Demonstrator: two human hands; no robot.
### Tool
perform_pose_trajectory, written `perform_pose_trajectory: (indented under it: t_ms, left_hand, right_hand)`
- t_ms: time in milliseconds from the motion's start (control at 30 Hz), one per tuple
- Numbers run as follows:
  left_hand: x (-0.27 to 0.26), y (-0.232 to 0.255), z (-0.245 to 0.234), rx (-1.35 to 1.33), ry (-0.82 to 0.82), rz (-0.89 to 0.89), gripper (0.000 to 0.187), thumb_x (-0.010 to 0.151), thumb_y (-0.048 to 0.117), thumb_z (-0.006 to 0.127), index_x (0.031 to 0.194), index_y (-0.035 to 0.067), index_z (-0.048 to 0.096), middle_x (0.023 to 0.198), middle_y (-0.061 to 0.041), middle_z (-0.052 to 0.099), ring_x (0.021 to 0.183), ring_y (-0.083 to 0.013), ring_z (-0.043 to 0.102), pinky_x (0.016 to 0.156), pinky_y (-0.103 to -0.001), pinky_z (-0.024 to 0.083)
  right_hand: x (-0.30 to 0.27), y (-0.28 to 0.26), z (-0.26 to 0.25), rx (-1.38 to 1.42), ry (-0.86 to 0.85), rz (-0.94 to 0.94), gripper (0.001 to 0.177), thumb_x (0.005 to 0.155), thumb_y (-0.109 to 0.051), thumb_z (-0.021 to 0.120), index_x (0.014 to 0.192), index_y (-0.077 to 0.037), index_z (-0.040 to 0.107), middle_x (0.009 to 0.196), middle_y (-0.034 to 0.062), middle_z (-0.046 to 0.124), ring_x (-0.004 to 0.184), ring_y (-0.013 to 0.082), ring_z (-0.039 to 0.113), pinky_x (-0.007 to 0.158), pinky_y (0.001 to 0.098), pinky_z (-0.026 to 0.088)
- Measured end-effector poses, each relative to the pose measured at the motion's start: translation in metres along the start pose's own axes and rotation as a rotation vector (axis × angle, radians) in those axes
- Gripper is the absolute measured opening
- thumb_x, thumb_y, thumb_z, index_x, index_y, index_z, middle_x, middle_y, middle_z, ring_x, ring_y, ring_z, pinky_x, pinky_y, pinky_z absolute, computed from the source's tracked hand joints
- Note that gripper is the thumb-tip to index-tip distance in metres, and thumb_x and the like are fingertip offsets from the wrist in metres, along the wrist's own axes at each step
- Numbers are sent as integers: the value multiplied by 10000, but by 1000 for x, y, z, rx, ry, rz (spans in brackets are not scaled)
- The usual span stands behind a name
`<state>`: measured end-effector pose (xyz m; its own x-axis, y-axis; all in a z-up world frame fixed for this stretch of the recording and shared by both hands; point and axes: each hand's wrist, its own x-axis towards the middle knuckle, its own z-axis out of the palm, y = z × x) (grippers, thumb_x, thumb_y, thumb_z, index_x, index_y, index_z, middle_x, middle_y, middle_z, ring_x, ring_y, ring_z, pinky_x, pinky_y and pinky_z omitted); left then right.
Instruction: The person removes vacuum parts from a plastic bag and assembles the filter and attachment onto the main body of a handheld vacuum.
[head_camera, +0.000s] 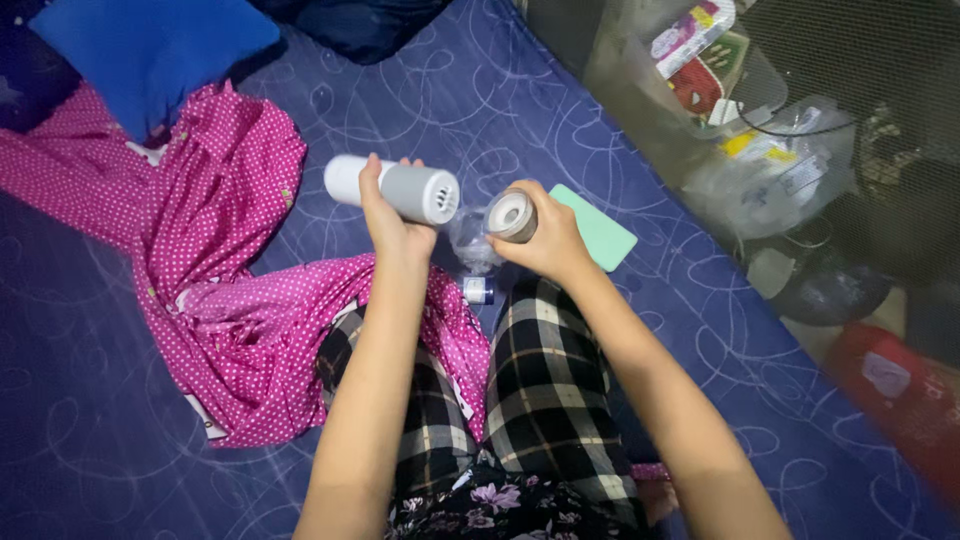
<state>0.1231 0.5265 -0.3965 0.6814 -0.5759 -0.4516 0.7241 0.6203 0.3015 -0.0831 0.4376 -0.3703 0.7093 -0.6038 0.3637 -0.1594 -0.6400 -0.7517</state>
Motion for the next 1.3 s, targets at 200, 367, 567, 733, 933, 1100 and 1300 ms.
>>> perform_pose_trajectory:
  t_ms: [200,367,567,733,933,1100,1300]
  left_hand:
    - [54,0,-84,-118,-8,-63,524,849,423,752,1142,44,540,1023,-119,619,979,-309,658,904,-492,593]
    - [95,-1,-147,30,87,-37,480,839,424,720,1169,115,560,1070,-77,641,970,-276,694,884,-507,588]
    - [139,-22,-219,407,266,242,661,815,221,831,1301,24,428,1144,-145,635,1000,-308,704,912,-509,604]
    - [149,-35,-227,980,436,321,950,758,181,897,1444,-18,270,1305,-250,516,1152,-377,616,1008,-489,529]
    - [118,-25,-194,1399,481,590,1201,653,104,884,1530,6,69,1450,-344,209,1280,-465,369,1094,-491,400]
    - [61,-22,-148,1689,162,954,781,714,151,864,1390,60,483,1450,-312,336,1346,-487,372,1151,-560,283]
    - [49,-45,-133,1788,-657,714,195,868,292,778,1046,214,779,1527,-271,442,1421,-498,353,1169,-557,248]
  right_hand:
    - [10,32,15,-59,-52,39,614,681,-296,899,1193,-92,629,1059,133,747,1017,306,752,878,390,580]
    - [17,56,27,-120,-118,88,634,686,-337,913,1204,-99,633,1087,135,748,1044,320,730,902,405,563]
    - [23,71,45,-140,-184,134,737,655,-374,918,1271,-108,613,1136,147,723,1076,320,715,916,403,555]
    - [23,74,53,-149,-217,139,731,659,-374,908,1283,-131,615,1170,138,725,1095,329,711,922,410,554]
    - [12,83,70,-223,-211,128,755,655,-391,879,1308,-132,602,1227,150,699,1108,360,682,909,434,542]
    - [1,89,87,-280,-255,111,774,654,-395,883,1321,-128,596,1228,150,688,1103,373,668,912,457,531]
    - [-11,86,91,-296,-150,46,753,634,-356,876,1312,-156,617,1222,111,697,1065,371,676,887,452,549]
